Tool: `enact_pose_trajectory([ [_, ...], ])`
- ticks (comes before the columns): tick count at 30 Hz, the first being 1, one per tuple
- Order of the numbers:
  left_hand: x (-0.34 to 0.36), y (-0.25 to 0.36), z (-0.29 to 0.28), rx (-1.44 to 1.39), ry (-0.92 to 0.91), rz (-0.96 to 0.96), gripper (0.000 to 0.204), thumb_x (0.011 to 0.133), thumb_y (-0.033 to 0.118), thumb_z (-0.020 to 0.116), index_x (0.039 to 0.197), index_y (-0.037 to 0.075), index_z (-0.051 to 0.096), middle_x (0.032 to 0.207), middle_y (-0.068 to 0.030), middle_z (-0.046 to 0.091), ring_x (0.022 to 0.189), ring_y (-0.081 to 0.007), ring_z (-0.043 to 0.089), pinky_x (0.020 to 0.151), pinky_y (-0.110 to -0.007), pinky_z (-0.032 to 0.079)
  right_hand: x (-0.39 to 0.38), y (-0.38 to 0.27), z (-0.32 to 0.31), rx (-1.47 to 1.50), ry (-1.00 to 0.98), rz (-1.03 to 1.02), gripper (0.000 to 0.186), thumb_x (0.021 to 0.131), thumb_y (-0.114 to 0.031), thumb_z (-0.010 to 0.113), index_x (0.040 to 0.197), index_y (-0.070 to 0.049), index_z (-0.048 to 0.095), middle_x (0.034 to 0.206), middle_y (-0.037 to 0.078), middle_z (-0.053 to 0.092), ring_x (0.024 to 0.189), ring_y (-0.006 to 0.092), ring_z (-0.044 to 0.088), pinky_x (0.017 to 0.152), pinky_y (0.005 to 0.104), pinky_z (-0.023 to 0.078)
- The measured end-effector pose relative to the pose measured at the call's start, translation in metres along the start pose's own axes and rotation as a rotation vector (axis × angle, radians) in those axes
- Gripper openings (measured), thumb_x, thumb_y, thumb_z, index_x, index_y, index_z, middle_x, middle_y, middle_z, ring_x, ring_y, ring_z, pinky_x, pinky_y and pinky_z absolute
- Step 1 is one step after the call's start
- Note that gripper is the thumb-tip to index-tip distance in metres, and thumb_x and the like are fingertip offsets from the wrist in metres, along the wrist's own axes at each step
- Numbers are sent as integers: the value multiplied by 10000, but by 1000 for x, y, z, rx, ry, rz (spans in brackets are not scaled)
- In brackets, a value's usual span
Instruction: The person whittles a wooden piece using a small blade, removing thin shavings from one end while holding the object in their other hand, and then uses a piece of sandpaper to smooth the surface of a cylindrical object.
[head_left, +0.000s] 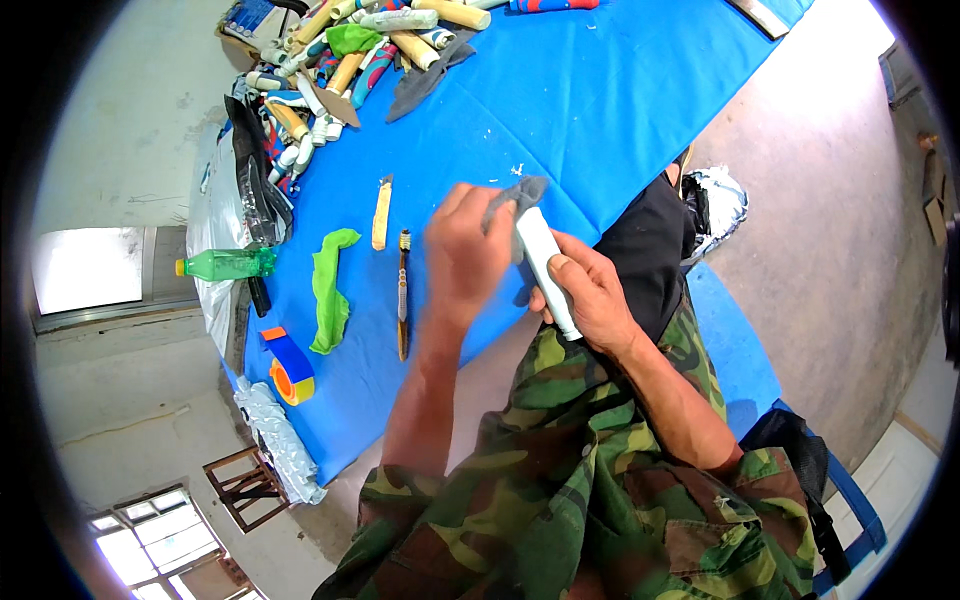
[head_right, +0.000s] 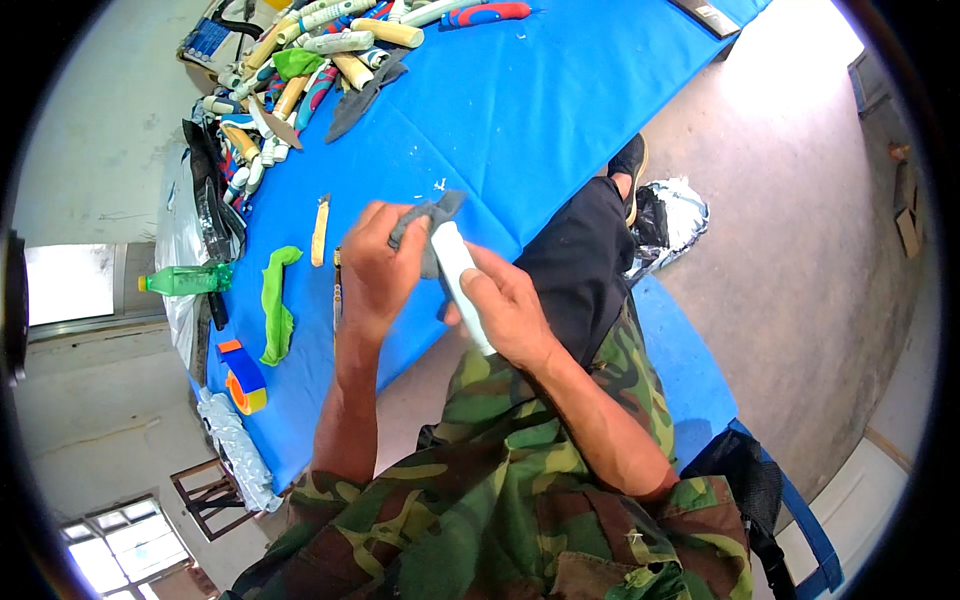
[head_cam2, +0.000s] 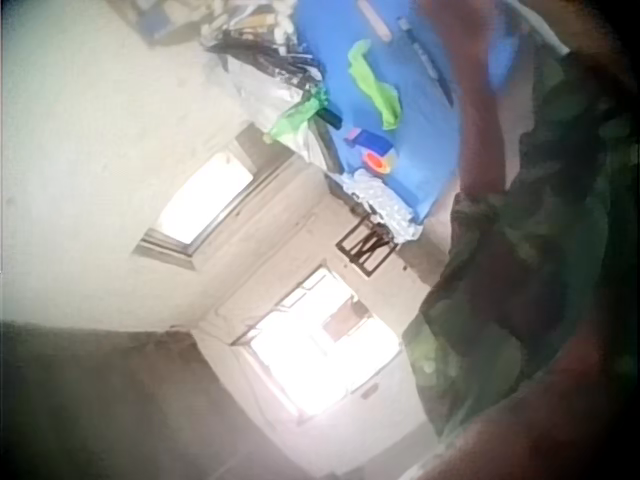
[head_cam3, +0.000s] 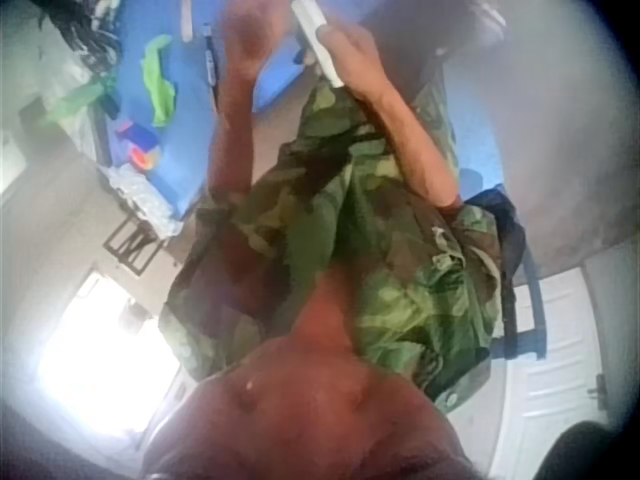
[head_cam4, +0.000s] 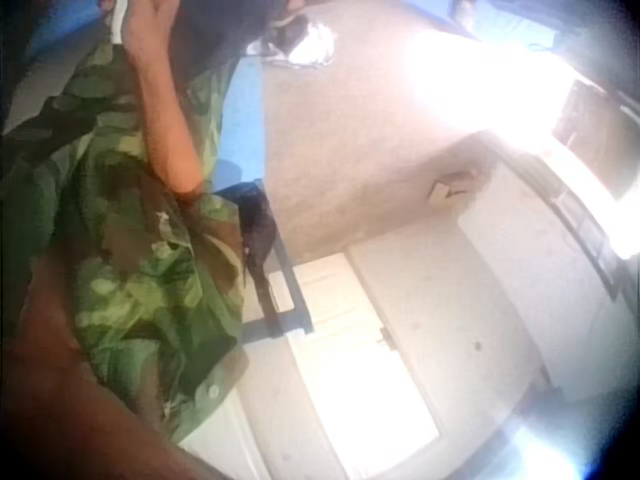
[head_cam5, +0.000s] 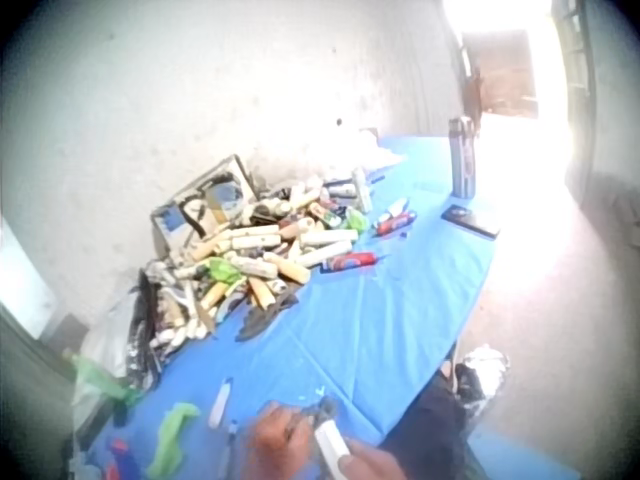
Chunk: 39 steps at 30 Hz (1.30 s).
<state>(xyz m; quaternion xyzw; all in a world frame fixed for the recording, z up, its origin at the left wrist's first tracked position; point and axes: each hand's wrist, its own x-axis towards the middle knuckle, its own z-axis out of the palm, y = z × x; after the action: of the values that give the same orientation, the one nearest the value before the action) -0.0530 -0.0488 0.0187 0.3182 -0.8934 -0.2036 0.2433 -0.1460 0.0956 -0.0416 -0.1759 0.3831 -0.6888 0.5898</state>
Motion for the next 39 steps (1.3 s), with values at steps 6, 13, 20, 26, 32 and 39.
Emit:
enact_pose_trajectory([
  [6, -11, 5, -16, -21, 114, -82, 145, 891, 103, 685, 990, 4, 726, 925, -165, 681, 806, -356, 670, 694, -415, 530, 1, -6, 3, 179, 14, 19, 472, 1066, -250, 442, 1466, -7, 501, 917, 61, 704, 659, 119, 628, 586, 268, 513],
  [13, -53, 39, -3, -174, 27, 18, 159, 864, 43, 752, 1013, 13, 706, 920, -126, 665, 800, -274, 691, 701, -391, 547, -1, -4, -3, 284, 5, 37, 459, 1080, -262, 481, 1455, 2, 483, 997, 63, 697, 684, 120, 665, 553, 246, 537],
  [20, -25, 21, 9, -125, -17, -36, 135, 897, 84, 716, 1011, 14, 697, 969, -140, 670, 851, -347, 677, 723, -420, 548, -1, -4, -6, 270, 22, 64, 426, 1086, -294, 500, 1396, -4, 525, 923, 58, 687, 639, 118, 676, 517, 238, 531],
  [26, -2, -8, 11, 0, 34, 16, 119, 889, 96, 712, 976, 15, 707, 950, -145, 676, 851, -353, 676, 716, -415, 544, -4, -5, -7, 244, -55, 124, 456, 1090, -304, 479, 1429, -1, 512, 813, 86, 681, 575, 125, 644, 476, 241, 500],
  [32, -15, 7, -9, -75, 130, 9, 145, 857, 56, 733, 994, 18, 710, 922, -134, 676, 817, -327, 677, 674, -397, 548, -1, -9, -2, 287, 10, 82, 470, 1098, -336, 434, 1431, -14, 513, 827, 97, 684, 602, 134, 644, 483, 250, 498],
  [39, -54, 43, -6, -157, -86, 87, 201, 851, 33, 745, 1046, 24, 702, 953, -123, 661, 822, -302, 691, 666, -395, 550, 2, -1, -7, 384, -13, 94, 412, 1097, -284, 408, 1395, -28, 530, 1022, 66, 687, 689, 135, 668, 546, 268, 538],
])
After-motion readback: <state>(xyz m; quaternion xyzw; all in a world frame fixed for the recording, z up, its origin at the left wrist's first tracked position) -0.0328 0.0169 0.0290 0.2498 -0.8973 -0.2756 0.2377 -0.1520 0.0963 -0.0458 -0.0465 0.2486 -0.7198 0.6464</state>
